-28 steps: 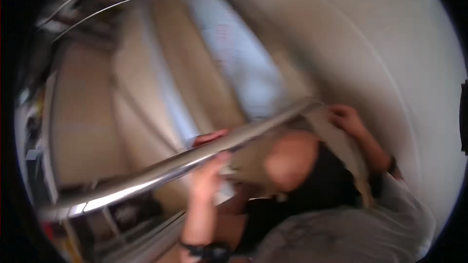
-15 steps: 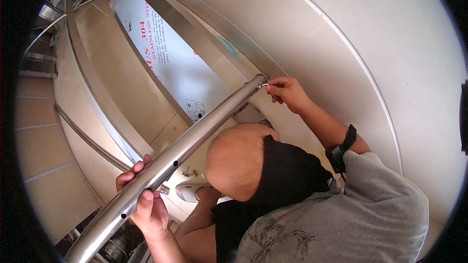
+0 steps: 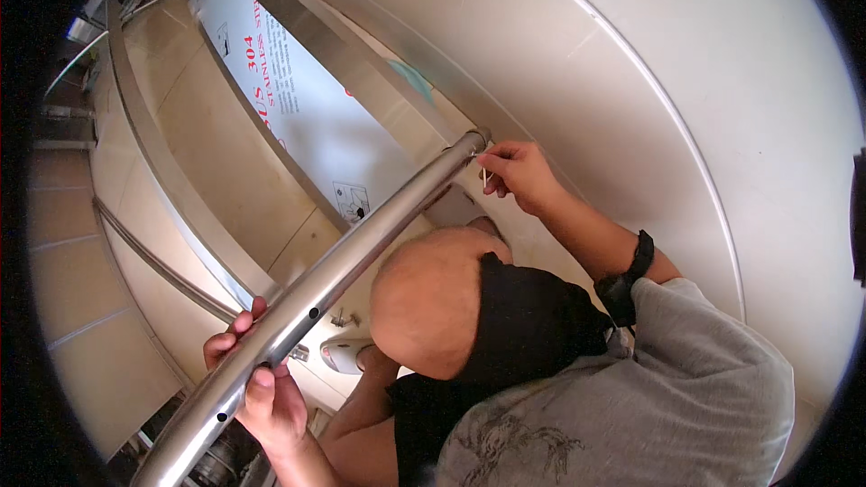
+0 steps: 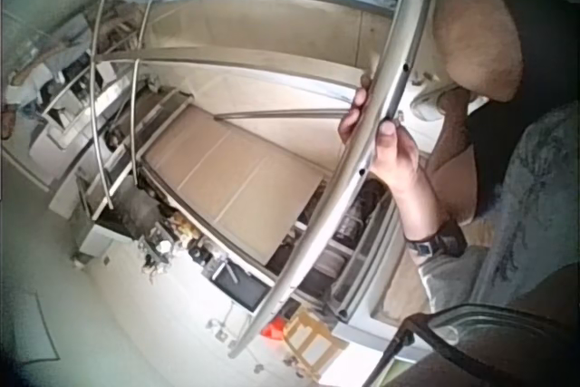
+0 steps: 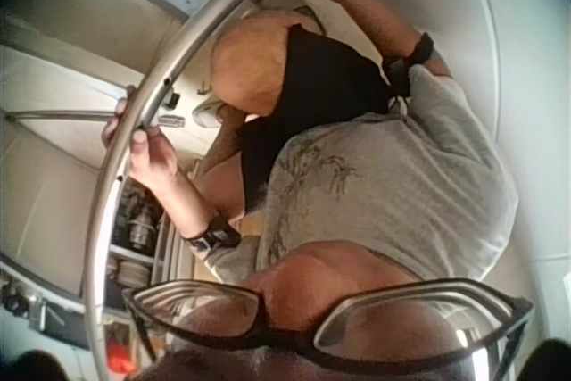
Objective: Assembling a stainless steel metal shelving unit by connecting poles and shelves with screws.
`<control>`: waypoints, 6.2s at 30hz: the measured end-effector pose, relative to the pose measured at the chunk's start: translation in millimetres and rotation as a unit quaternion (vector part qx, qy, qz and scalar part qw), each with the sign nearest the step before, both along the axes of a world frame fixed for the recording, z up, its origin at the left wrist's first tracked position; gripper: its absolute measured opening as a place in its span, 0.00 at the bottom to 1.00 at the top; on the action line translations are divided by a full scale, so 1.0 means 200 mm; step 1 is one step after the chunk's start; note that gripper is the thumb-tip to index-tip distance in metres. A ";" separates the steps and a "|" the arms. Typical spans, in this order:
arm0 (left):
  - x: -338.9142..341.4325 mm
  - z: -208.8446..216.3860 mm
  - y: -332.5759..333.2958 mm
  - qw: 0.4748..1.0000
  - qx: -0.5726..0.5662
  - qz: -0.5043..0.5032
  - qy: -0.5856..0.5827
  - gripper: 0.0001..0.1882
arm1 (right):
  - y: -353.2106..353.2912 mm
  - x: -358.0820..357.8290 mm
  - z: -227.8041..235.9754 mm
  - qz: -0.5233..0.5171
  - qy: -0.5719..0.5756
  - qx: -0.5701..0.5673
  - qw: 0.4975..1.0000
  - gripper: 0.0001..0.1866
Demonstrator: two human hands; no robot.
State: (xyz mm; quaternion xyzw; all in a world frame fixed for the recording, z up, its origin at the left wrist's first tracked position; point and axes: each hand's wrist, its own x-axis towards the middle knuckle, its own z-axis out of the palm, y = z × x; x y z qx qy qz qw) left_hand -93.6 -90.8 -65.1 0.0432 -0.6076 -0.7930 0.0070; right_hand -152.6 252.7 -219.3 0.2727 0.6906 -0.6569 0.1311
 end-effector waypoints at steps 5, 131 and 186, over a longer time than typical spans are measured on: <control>0.00 0.00 0.01 1.000 0.010 -0.002 -0.002 0.25 | 0.01 -0.03 -0.02 -0.109 -0.109 -0.214 0.965 0.07; -0.07 0.07 0.09 0.998 -0.044 0.008 0.053 0.25 | 0.12 -0.06 -0.15 -0.096 -0.123 -0.330 0.931 0.12; -0.20 -0.05 -0.15 0.999 -0.023 0.010 0.042 0.26 | -0.04 -0.84 -0.64 0.267 -0.273 -0.241 0.892 0.16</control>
